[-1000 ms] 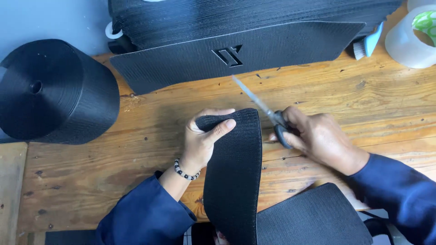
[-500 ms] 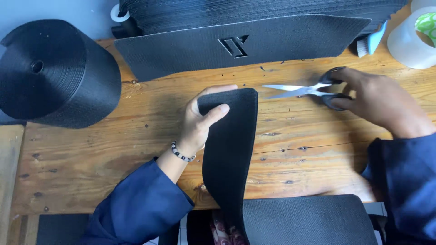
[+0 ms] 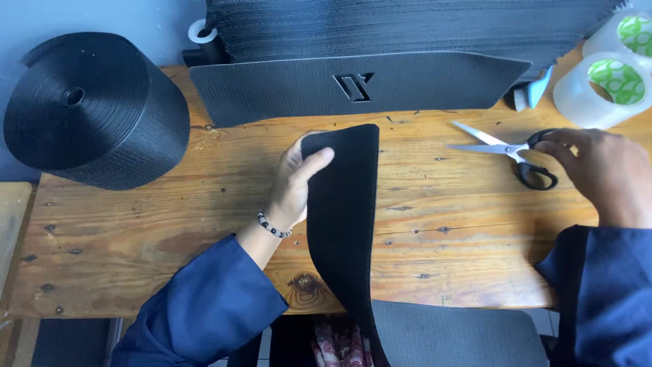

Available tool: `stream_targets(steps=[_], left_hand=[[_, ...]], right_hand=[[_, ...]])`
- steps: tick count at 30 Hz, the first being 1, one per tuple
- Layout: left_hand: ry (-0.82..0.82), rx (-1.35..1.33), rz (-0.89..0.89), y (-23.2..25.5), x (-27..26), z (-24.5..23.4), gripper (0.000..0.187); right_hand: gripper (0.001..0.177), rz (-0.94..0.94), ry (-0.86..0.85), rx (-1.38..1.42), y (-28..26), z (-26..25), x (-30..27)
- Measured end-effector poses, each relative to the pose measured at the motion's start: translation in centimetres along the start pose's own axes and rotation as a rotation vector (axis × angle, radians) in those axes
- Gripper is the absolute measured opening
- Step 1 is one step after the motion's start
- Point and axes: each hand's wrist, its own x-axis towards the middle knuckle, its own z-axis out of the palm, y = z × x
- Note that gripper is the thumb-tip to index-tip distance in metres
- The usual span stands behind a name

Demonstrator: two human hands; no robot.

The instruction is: Cutting a strip of black velcro from a roll with scissors and marking it with a blue tool

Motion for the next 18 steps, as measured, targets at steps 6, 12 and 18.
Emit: stream_targets(steps=[6, 12, 18], left_hand=[[0.103, -0.077, 0.166, -1.8, 1.0, -0.1, 0.038], [0.398, -0.156, 0.253, -3.0, 2.9, -1.9, 0.042], [0.469, -0.016, 0.444, -1.6, 3.9, -4.1, 0.033]], right_hand=[[0.022, -0.057, 0.302, -0.062, 0.2, 1.4, -0.1], [0.074, -0.503, -0.235, 0.88, -10.7, -5.5, -3.2], [0.129, -0.668, -0.614, 1.229, -11.9, -7.9, -5.0]])
